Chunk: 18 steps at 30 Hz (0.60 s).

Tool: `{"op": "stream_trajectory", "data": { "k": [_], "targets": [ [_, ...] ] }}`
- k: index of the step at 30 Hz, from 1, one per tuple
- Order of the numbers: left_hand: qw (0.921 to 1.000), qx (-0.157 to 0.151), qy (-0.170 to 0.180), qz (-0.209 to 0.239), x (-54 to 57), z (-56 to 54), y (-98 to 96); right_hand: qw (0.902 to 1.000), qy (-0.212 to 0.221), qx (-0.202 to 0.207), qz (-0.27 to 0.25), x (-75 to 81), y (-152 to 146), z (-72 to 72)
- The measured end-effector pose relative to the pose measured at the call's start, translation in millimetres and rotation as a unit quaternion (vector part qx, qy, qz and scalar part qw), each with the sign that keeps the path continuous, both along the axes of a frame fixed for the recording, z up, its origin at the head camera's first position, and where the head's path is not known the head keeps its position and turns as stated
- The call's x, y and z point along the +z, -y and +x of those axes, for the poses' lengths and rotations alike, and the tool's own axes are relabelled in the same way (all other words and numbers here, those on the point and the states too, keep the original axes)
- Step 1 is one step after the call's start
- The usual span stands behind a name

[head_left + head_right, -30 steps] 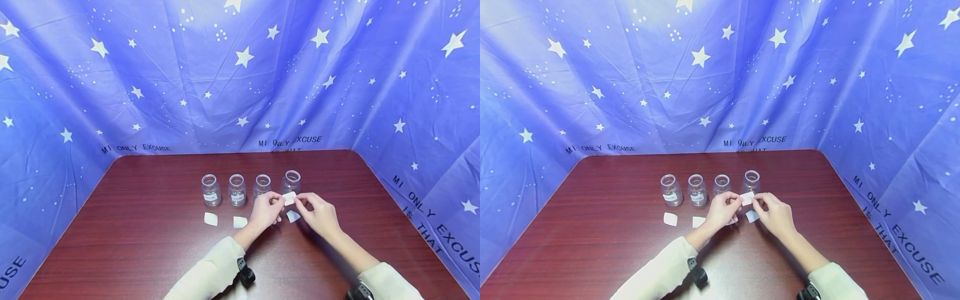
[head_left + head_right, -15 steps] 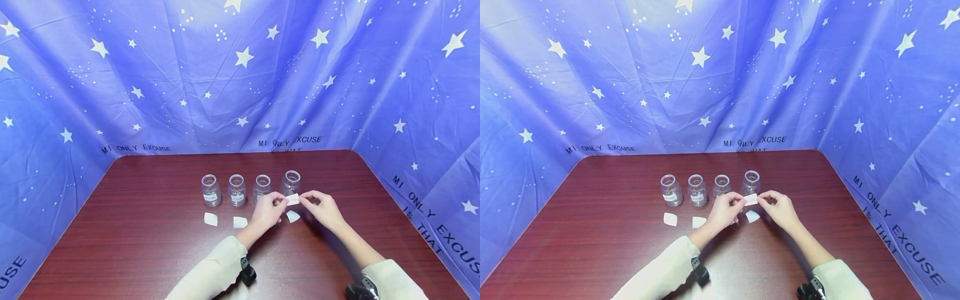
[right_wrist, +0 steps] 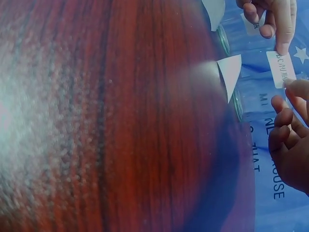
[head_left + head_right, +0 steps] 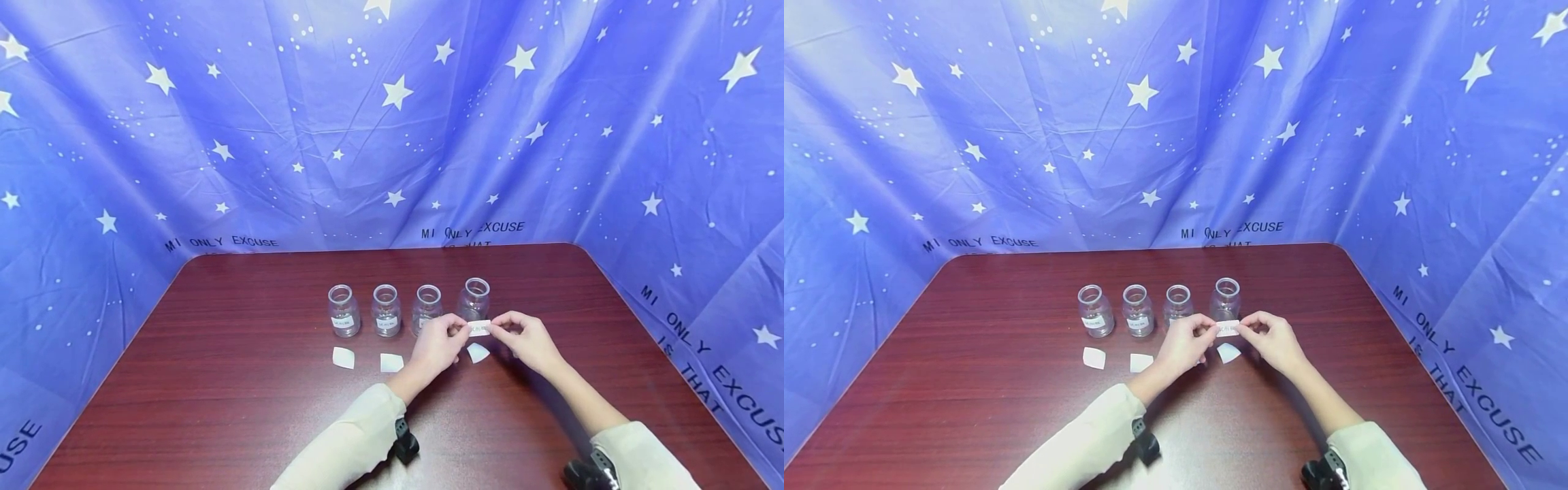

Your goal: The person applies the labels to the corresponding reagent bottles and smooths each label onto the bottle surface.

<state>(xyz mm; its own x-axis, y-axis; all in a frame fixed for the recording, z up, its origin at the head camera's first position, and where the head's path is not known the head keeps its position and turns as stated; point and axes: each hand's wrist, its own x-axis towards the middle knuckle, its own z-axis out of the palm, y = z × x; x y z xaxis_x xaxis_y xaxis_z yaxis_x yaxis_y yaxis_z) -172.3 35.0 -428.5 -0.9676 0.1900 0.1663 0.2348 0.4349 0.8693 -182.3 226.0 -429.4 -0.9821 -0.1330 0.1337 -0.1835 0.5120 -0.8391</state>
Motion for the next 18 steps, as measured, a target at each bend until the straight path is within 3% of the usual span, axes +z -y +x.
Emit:
{"op": "stream_trajectory", "data": {
  "k": [10,18],
  "targets": [
    [0.9965,0.048,0.001,-0.068,5.7,-0.8,-7.9,0.9998,-0.016,0.009,-0.011,-3.7,-1.7,-3.4],
    [0.9836,0.086,-0.063,-0.146,9.4,-3.1,-13.4,0.9986,-0.042,0.011,-0.031,-7.7,-2.1,-8.3]
  ]
}}
